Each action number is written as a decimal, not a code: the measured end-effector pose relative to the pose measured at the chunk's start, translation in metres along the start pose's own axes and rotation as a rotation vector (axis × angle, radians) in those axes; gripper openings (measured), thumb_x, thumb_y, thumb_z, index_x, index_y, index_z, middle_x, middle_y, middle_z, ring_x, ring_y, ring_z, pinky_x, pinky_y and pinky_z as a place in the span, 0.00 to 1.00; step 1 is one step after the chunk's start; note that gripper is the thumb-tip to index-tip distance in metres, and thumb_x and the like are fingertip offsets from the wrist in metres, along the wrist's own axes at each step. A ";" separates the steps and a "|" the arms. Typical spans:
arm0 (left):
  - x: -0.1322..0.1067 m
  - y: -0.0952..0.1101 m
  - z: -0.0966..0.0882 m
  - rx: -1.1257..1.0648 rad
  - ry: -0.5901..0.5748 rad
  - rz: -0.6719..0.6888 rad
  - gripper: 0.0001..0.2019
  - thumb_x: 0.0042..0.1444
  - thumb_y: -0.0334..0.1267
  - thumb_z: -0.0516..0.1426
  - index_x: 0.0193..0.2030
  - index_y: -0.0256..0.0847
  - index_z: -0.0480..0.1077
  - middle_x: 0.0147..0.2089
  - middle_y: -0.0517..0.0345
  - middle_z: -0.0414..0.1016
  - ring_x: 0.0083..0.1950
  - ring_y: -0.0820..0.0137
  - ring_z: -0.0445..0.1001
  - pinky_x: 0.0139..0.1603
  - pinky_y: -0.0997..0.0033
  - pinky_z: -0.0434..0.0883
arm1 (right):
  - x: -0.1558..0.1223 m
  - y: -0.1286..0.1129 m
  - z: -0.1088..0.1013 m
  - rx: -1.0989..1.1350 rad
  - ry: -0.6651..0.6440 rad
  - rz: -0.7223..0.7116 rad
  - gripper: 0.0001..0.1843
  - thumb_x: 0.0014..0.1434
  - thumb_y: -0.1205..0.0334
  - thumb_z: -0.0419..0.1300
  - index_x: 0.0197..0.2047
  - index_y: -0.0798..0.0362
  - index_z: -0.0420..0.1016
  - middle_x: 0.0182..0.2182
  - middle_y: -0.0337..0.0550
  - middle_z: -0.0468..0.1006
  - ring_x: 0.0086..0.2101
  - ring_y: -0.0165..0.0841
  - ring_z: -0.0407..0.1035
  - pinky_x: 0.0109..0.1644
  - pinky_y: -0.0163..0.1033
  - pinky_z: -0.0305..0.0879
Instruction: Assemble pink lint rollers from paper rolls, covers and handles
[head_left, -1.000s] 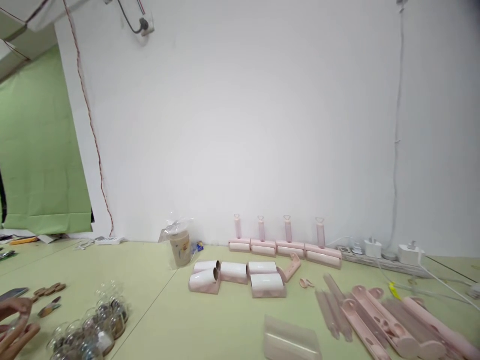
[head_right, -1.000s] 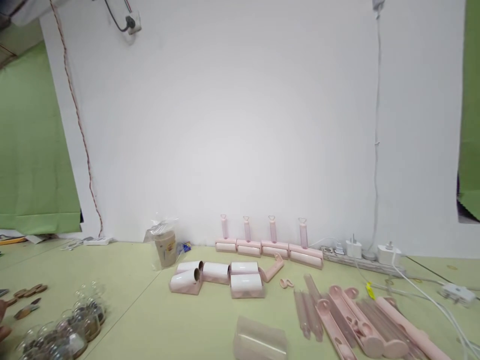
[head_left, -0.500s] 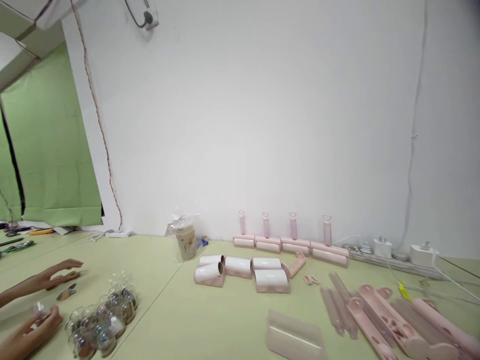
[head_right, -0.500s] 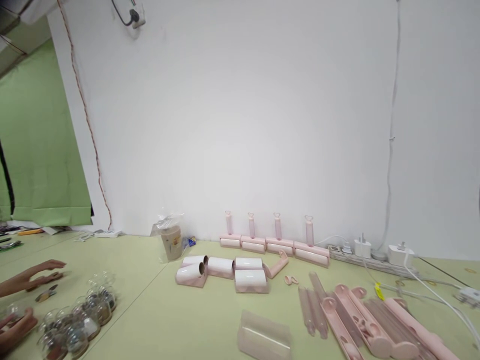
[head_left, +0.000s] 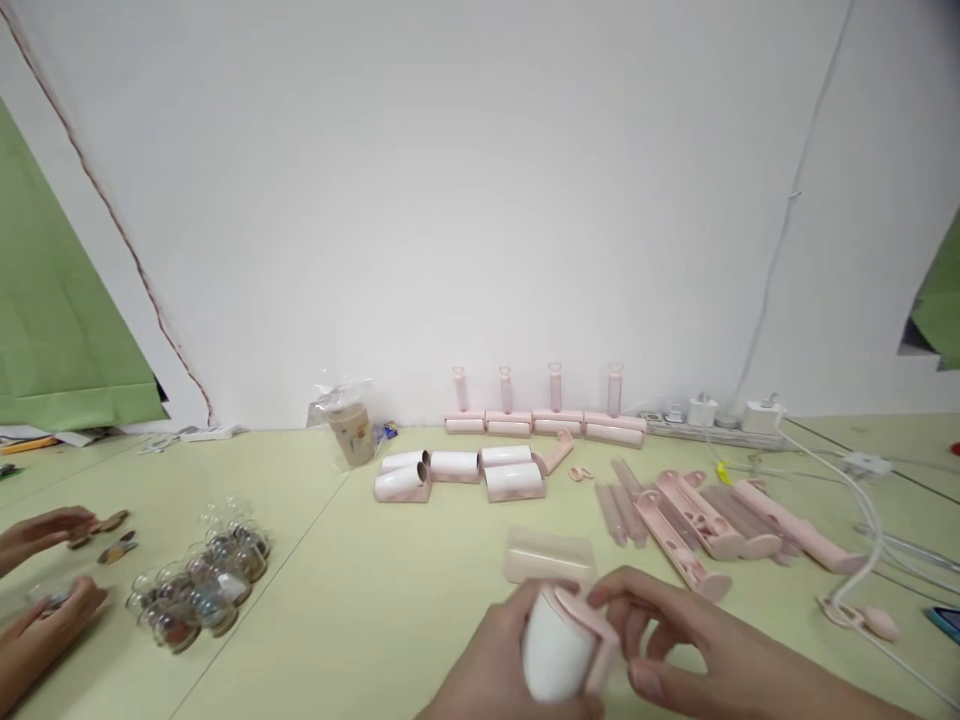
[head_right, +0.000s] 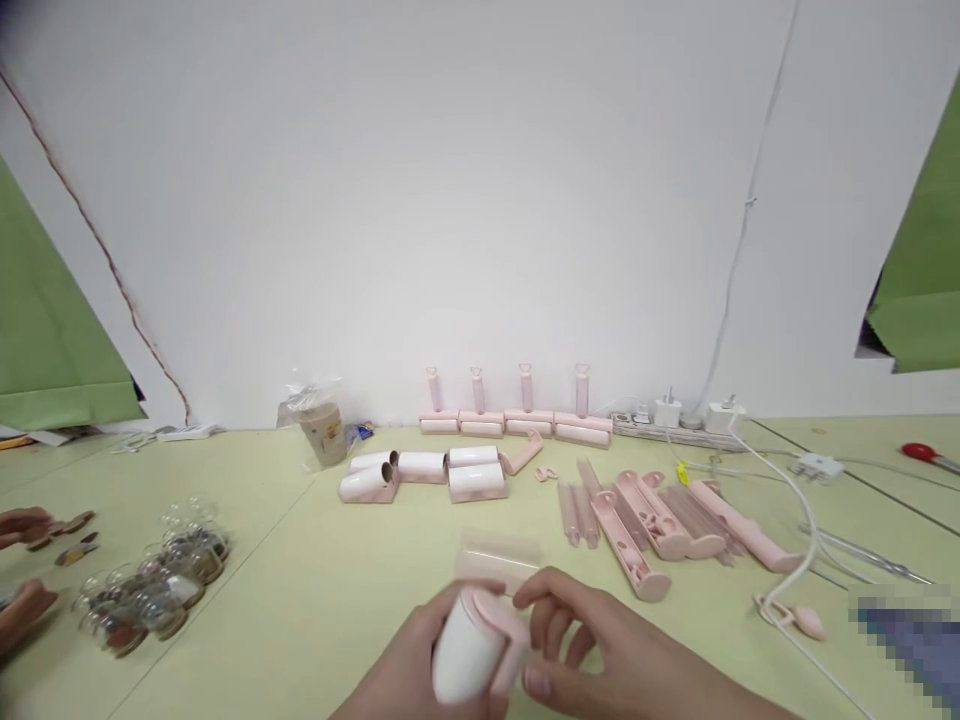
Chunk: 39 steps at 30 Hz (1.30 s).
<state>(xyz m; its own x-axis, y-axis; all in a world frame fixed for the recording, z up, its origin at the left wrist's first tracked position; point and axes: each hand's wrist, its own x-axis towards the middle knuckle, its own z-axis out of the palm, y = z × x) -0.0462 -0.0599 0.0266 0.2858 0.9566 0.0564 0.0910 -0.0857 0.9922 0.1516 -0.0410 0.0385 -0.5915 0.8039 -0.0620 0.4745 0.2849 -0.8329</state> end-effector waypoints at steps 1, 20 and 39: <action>0.005 0.002 0.006 -0.038 0.057 0.021 0.23 0.39 0.43 0.61 0.45 0.44 0.65 0.36 0.56 0.72 0.36 0.63 0.71 0.36 0.67 0.68 | 0.004 0.004 0.005 0.148 0.014 -0.013 0.23 0.53 0.49 0.57 0.52 0.43 0.61 0.40 0.41 0.72 0.40 0.36 0.68 0.44 0.39 0.64; 0.062 -0.081 -0.044 0.005 -0.110 0.141 0.41 0.42 0.38 0.63 0.59 0.42 0.44 0.52 0.48 0.62 0.52 0.63 0.62 0.56 0.61 0.56 | 0.055 0.012 -0.036 -0.469 0.104 -0.131 0.19 0.59 0.55 0.48 0.53 0.38 0.65 0.35 0.41 0.74 0.34 0.39 0.68 0.35 0.39 0.60; 0.054 -0.071 -0.041 0.078 -0.163 0.083 0.34 0.43 0.34 0.62 0.56 0.46 0.52 0.53 0.52 0.60 0.51 0.64 0.62 0.54 0.62 0.58 | 0.055 0.026 -0.044 -0.675 0.197 -0.109 0.16 0.61 0.59 0.46 0.51 0.44 0.66 0.44 0.44 0.69 0.42 0.37 0.66 0.41 0.40 0.62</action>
<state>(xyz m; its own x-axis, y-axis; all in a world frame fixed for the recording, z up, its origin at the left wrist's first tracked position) -0.0763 0.0095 -0.0366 0.4458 0.8881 0.1121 0.1329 -0.1895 0.9728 0.1601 0.0340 0.0380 -0.5598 0.8138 0.1560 0.7574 0.5789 -0.3021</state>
